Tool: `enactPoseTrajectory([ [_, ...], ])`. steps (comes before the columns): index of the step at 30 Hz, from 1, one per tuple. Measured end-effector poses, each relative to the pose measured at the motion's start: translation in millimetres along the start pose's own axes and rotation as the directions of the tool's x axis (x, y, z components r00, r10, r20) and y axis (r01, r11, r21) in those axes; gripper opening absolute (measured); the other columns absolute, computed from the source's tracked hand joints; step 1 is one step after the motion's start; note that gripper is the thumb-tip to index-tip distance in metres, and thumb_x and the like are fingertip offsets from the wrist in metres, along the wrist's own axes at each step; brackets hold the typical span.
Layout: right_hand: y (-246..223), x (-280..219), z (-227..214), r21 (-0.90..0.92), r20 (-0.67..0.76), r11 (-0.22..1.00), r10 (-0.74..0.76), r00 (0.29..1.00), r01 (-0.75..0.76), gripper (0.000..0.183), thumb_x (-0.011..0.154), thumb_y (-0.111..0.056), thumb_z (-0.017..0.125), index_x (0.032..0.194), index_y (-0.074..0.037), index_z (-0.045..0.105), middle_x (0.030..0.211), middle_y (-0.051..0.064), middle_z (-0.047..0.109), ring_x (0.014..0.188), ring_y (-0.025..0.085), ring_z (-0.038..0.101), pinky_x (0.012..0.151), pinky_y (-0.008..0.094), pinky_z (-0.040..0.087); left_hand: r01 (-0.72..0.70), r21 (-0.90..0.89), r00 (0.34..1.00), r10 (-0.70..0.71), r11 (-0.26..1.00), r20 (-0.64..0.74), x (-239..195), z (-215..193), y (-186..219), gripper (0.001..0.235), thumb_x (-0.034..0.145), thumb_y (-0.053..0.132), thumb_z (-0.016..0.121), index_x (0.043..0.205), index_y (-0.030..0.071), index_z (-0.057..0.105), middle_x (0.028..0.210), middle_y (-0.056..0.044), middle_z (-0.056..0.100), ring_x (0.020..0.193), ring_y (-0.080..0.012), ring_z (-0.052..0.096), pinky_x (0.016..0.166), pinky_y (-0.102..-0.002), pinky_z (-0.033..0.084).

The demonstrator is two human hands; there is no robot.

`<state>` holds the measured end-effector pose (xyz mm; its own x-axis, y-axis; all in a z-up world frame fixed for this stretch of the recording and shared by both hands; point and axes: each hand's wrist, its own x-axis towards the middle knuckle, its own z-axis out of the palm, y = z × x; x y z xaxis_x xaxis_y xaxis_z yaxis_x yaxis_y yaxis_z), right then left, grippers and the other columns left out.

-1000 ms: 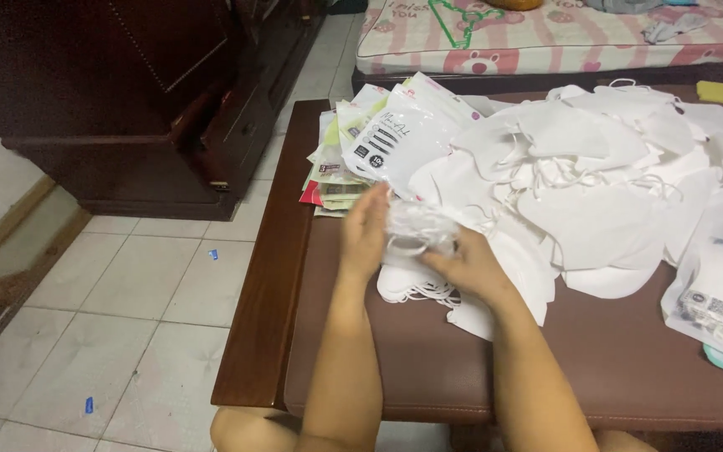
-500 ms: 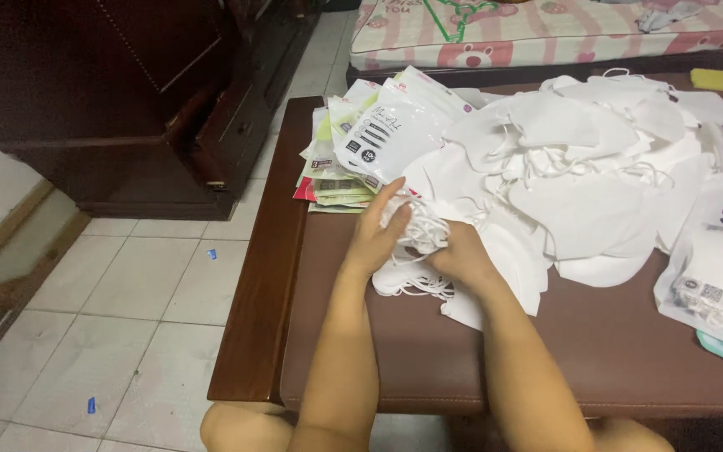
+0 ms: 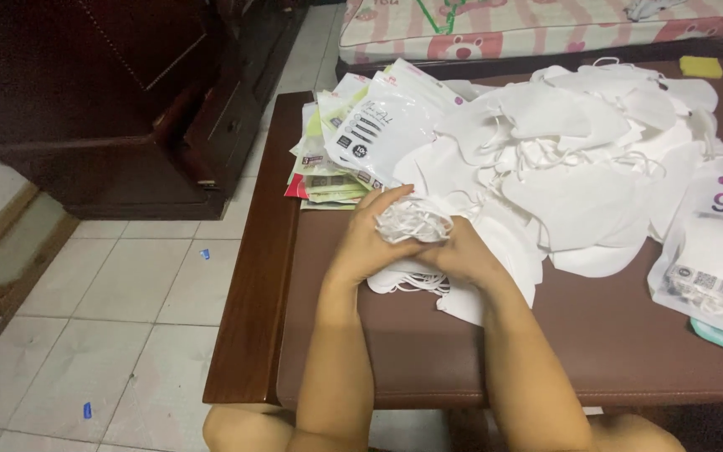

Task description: Folding individual face masks and placing them into plastic packaging bags.

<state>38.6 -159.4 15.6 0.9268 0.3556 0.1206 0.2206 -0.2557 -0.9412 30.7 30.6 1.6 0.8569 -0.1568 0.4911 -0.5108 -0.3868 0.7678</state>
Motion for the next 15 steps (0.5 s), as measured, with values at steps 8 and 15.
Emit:
enactPoseTrajectory([
  [8, 27.4, 6.9, -0.4, -0.025, 0.033, 0.996, -0.079, 0.996, 0.080, 0.029, 0.065, -0.010, 0.086, 0.093, -0.002, 0.081, 0.081, 0.018, 0.078, 0.083, 0.028, 0.070, 0.083, 0.043, 0.054, -0.049, -0.078, 0.996, 0.054, 0.996, 0.067, -0.5, 4.9, 1.4, 0.076, 0.057, 0.022, 0.097, 0.126, 0.009, 0.068, 0.112, -0.024, 0.068, 0.110, -0.0449, 0.065, 0.100, -0.051, 0.049],
  [15, 9.2, 4.6, -6.5, 0.174, -0.190, 0.981, -0.045, 0.981, 0.079, 0.063, 0.070, -0.010, 0.093, 0.127, -0.002, 0.069, 0.099, 0.014, 0.068, 0.087, 0.023, 0.064, 0.074, 0.033, 0.055, 0.402, -0.457, 0.780, -0.558, 0.794, -0.285, 12.9, 17.4, -5.9, 0.047, 0.071, 0.029, 0.095, 0.106, 0.006, 0.076, 0.088, -0.014, 0.075, 0.078, -0.0183, 0.068, 0.068, -0.036, 0.058],
])
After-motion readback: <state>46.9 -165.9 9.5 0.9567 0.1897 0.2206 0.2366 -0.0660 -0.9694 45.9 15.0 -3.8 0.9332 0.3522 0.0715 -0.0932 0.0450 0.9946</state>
